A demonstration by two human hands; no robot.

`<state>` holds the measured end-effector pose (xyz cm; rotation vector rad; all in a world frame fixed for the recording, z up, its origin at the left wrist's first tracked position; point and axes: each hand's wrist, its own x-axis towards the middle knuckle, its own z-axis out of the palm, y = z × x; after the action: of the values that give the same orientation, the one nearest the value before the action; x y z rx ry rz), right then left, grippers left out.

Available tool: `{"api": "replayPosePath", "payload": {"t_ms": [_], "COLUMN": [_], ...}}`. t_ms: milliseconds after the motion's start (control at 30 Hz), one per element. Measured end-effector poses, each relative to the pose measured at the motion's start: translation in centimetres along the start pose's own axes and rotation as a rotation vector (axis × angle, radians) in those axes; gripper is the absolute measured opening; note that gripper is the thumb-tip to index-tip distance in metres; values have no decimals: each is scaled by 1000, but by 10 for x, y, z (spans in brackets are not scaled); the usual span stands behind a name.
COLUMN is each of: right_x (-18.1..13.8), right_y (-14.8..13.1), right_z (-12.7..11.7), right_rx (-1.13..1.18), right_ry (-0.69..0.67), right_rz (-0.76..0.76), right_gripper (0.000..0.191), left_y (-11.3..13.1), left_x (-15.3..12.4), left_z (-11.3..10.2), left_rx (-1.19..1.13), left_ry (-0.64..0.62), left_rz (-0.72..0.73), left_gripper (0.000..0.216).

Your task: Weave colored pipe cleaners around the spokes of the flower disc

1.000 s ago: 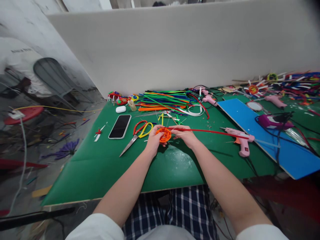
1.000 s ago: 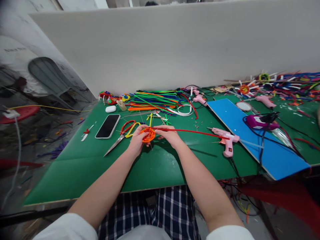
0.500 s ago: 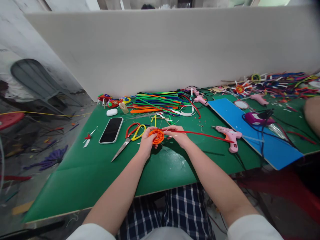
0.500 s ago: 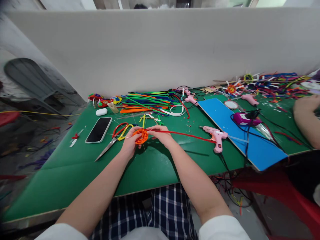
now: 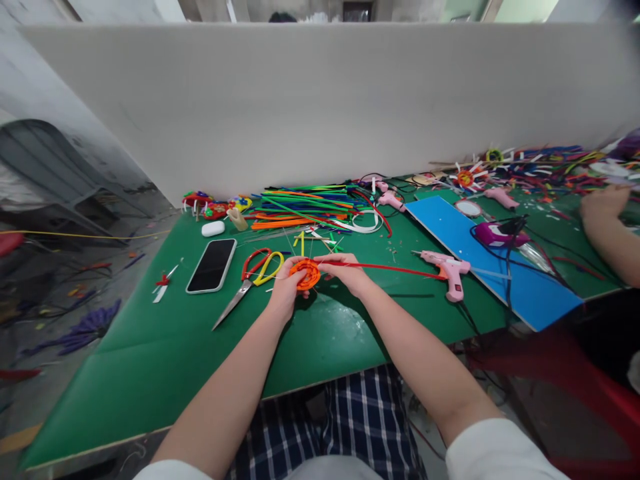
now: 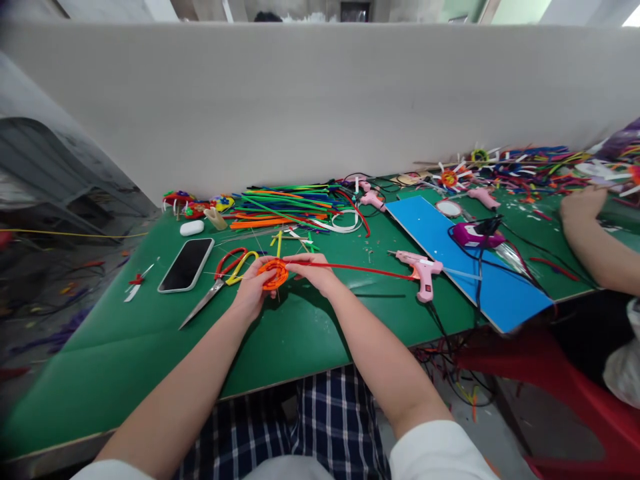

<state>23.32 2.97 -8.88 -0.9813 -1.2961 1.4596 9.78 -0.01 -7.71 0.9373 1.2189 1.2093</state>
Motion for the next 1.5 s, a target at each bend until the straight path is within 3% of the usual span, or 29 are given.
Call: {"api": "replayPosePath", "payload": {"t_ms": [467,867,1500], "right_x": [5,6,5], "right_y": [6,9,9], "right_z": [4,3,-3], "right_rx": [-20,40,189], "right_ry": [48,61,-29], "right_rz": [-17,19,74], "right_gripper": [24,22,26], "left_y": [-1,-11,-9], "left_x": [0,4,6], "left_z": [-3,-8,-8], "left_rx": [9,0,-2], "left_ry": [-8,-113,-124], "left_rz": [42,91,48], "left_gripper": [28,32,32]}}
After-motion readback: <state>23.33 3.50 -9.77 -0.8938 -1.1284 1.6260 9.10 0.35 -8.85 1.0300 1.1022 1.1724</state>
